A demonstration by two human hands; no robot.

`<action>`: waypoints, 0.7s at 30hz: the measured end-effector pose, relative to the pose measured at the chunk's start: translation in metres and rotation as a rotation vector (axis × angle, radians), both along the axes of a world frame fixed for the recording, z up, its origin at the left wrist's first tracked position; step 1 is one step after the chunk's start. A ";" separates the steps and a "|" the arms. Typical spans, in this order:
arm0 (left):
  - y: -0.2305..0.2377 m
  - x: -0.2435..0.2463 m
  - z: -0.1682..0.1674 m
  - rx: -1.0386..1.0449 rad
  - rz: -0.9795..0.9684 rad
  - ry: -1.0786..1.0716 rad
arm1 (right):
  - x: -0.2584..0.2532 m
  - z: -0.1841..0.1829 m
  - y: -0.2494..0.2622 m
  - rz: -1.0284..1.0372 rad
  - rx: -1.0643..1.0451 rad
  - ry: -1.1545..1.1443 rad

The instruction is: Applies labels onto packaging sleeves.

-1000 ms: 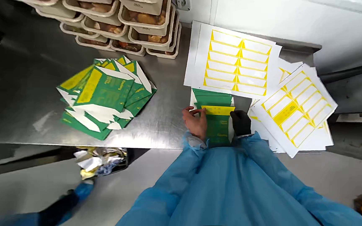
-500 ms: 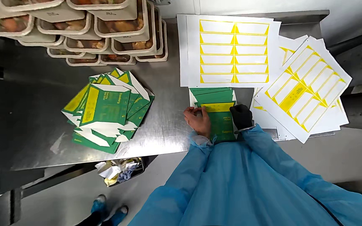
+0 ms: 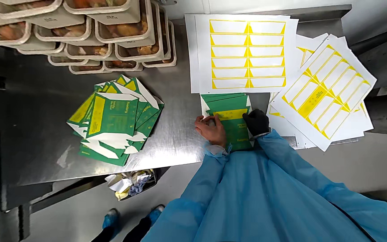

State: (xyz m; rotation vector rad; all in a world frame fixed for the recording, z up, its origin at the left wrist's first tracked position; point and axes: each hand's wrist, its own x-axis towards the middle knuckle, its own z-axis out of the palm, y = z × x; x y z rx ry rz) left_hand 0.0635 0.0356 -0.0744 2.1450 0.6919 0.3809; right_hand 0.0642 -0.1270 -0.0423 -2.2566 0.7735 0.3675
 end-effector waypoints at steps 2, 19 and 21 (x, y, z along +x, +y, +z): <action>0.004 0.002 0.003 0.026 0.071 0.014 | 0.001 0.001 -0.006 -0.005 -0.014 -0.008; 0.043 -0.031 -0.022 0.715 -0.834 0.202 | -0.031 -0.041 -0.014 0.871 -0.411 -0.389; 0.046 -0.030 -0.018 0.741 -0.684 0.234 | -0.031 -0.042 -0.023 0.831 -0.490 -0.391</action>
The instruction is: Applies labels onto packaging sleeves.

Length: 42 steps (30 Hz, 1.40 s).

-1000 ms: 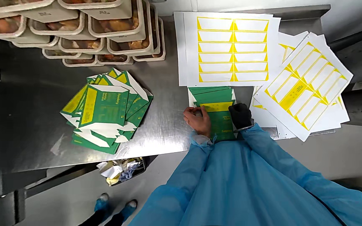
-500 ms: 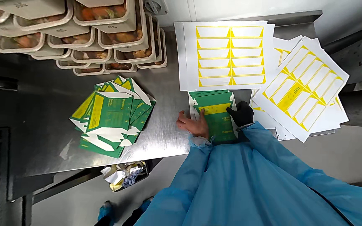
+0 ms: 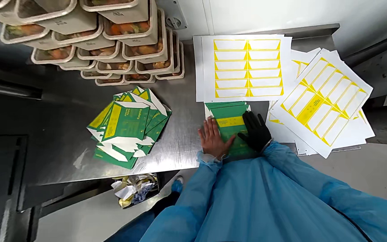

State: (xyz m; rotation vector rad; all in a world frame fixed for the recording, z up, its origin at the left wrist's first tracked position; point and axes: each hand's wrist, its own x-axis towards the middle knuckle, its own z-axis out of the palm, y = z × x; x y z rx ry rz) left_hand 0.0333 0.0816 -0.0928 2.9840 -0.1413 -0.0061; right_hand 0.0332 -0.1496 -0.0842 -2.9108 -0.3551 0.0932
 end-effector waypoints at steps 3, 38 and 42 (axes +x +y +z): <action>0.010 -0.003 0.019 -0.082 0.005 -0.038 | -0.009 0.014 -0.021 -0.089 -0.060 -0.055; -0.052 0.010 0.118 -0.615 0.158 0.102 | -0.128 0.044 -0.276 -0.061 -0.068 0.368; -0.174 -0.030 0.127 -0.864 0.021 1.038 | -0.139 0.061 -0.282 0.002 -0.038 0.337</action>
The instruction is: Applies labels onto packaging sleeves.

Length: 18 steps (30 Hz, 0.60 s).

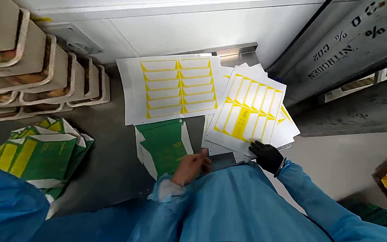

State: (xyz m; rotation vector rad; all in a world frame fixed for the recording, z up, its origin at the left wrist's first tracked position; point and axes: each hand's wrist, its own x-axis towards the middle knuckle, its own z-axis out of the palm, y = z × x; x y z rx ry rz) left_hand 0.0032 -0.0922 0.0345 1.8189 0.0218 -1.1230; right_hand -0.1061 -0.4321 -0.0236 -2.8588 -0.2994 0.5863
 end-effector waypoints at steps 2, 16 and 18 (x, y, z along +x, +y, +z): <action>-0.044 -0.013 -0.004 -0.058 -0.118 0.186 | -0.003 0.011 -0.005 0.002 0.014 -0.124; -0.130 -0.034 -0.007 -0.482 0.821 0.071 | 0.018 0.068 0.021 -0.246 0.447 -0.418; -0.137 -0.037 0.001 -0.505 0.785 0.036 | 0.036 0.069 0.028 -0.310 0.483 -0.541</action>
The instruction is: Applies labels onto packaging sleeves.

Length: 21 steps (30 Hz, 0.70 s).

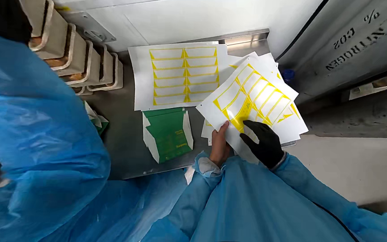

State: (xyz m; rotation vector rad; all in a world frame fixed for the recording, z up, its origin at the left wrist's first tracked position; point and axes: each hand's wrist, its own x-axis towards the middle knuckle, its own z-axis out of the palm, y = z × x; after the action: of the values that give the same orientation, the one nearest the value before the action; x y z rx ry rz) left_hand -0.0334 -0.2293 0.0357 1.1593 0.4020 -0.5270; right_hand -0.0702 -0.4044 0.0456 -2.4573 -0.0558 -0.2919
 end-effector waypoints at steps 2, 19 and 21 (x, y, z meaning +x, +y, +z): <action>-0.008 0.000 0.008 0.008 -0.016 -0.095 | 0.011 -0.004 0.008 -0.081 0.031 -0.113; -0.034 0.022 0.015 0.061 -0.062 -0.277 | 0.013 0.015 0.012 -0.251 0.479 -0.032; -0.033 0.023 0.015 0.104 -0.074 -0.340 | 0.011 0.016 0.012 -0.257 0.578 -0.003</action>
State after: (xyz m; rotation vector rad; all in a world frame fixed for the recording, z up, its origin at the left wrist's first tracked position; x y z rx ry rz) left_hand -0.0100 -0.2627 0.0506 1.3409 0.0940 -0.3659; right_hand -0.0589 -0.3928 0.0611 -1.8859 0.3047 -0.3646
